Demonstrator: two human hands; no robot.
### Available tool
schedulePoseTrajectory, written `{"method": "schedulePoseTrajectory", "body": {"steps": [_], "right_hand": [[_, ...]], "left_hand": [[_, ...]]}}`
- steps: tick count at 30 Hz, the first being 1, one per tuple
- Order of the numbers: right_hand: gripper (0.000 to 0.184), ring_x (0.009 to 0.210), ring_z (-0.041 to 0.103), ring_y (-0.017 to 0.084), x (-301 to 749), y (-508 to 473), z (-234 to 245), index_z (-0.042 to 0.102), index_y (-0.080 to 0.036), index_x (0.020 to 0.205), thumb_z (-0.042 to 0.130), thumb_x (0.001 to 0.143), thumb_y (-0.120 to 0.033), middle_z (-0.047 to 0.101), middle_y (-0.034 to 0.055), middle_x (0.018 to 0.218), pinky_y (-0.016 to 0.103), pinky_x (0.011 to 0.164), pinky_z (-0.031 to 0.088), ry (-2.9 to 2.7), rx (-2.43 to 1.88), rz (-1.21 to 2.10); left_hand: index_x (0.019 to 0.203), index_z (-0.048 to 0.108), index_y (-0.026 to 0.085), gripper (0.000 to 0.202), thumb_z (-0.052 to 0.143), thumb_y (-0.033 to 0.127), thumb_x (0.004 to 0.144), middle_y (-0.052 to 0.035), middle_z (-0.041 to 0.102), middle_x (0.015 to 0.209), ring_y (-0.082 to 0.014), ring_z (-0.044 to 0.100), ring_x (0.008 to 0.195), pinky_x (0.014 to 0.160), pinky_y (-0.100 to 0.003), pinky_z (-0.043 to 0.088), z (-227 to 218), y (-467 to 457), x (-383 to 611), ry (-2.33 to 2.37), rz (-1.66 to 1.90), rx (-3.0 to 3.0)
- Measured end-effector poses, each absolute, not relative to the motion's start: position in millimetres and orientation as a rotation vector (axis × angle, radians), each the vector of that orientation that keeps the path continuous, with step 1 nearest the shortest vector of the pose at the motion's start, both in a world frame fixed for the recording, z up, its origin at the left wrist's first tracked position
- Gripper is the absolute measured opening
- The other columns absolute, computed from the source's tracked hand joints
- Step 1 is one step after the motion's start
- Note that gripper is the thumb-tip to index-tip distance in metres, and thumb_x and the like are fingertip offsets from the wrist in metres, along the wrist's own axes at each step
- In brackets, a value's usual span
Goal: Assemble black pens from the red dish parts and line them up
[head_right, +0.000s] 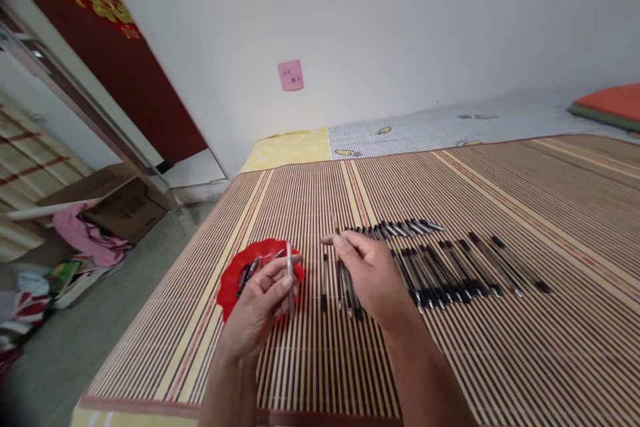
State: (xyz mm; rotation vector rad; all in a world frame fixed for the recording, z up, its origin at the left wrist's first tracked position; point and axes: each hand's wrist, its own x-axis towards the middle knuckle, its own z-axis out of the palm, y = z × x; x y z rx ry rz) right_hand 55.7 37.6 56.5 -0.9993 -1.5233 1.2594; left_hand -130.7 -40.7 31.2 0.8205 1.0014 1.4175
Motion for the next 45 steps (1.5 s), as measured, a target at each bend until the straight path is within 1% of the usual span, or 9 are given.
{"method": "schedulePoseTrajectory", "body": {"steps": [3,6,10,16,22,29,36,42,45], "right_hand": [[0.033,0.047,0.043,0.010,62,37,64,0.071,-0.018,0.109,0.060,0.093,-0.043,0.049,-0.0046,0.056,0.023,0.044,0.033,-1.412,-1.005,1.220],[0.027,0.058,0.059,0.013,67,36,70,0.070,-0.017,0.106,0.061,0.092,-0.039,0.064,0.0012,0.070,0.026,0.057,0.049,-1.249,-0.925,1.123],[0.024,0.067,0.065,0.015,69,32,75,0.069,-0.018,0.106,0.060,0.093,-0.036,0.069,0.0036,0.079,0.030,0.067,0.055,-1.177,-0.887,1.054],[0.020,0.067,0.067,0.015,65,27,83,0.069,-0.018,0.103,0.062,0.091,-0.032,0.070,0.0039,0.081,0.029,0.062,0.056,-1.264,-0.887,1.019],[0.021,0.068,0.067,0.015,67,25,81,0.070,-0.018,0.104,0.060,0.093,-0.034,0.070,0.0042,0.079,0.029,0.063,0.057,-1.409,-0.892,1.001],[0.021,0.068,0.067,0.016,67,21,82,0.070,-0.020,0.106,0.061,0.093,-0.034,0.070,0.0036,0.079,0.029,0.064,0.057,-1.382,-0.894,0.990],[0.018,0.068,0.067,0.016,66,19,86,0.070,-0.020,0.101,0.061,0.092,-0.032,0.070,0.0037,0.079,0.029,0.064,0.056,-1.354,-0.903,0.971],[0.017,0.068,0.067,0.016,69,20,86,0.070,-0.020,0.100,0.062,0.092,-0.033,0.069,0.0033,0.077,0.030,0.064,0.056,-1.406,-0.927,0.975],[0.016,0.066,0.066,0.016,70,19,88,0.069,-0.021,0.098,0.062,0.093,-0.034,0.068,0.0029,0.076,0.030,0.063,0.056,-1.297,-0.933,0.920]], "left_hand": [[0.122,0.069,0.021,0.043,0.077,0.030,0.081,0.0026,0.049,0.075,-0.0055,0.040,0.056,0.051,-0.019,0.035,32,-43,-127,1.015,1.349,0.935],[0.122,0.071,0.023,0.041,0.076,0.031,0.082,0.0014,0.049,0.078,-0.0072,0.042,0.061,0.054,-0.020,0.036,34,-44,-123,1.037,1.290,1.021],[0.118,0.074,0.025,0.037,0.077,0.031,0.081,-0.0005,0.053,0.079,-0.0104,0.043,0.069,0.060,-0.023,0.036,37,-45,-121,1.077,1.216,1.098],[0.112,0.077,0.026,0.032,0.076,0.032,0.081,-0.0024,0.057,0.082,-0.0138,0.044,0.074,0.066,-0.027,0.039,42,-44,-119,1.134,1.208,1.216],[0.111,0.078,0.027,0.029,0.074,0.028,0.083,-0.0056,0.062,0.090,-0.0163,0.047,0.076,0.069,-0.029,0.039,44,-45,-116,1.194,1.218,1.263],[0.110,0.078,0.026,0.028,0.074,0.025,0.083,-0.0051,0.061,0.087,-0.0168,0.046,0.076,0.069,-0.029,0.038,43,-45,-118,1.159,1.239,1.236],[0.114,0.077,0.027,0.030,0.072,0.028,0.084,-0.0032,0.056,0.082,-0.0159,0.042,0.072,0.065,-0.028,0.035,42,-47,-120,1.199,1.202,1.259],[0.110,0.078,0.026,0.027,0.073,0.025,0.084,-0.0042,0.059,0.087,-0.0156,0.047,0.076,0.066,-0.027,0.039,42,-46,-120,1.202,1.202,1.296],[0.109,0.077,0.023,0.027,0.075,0.023,0.082,-0.0025,0.059,0.081,-0.0117,0.047,0.067,0.058,-0.023,0.040,42,-46,-121,1.145,1.261,1.163]]}}
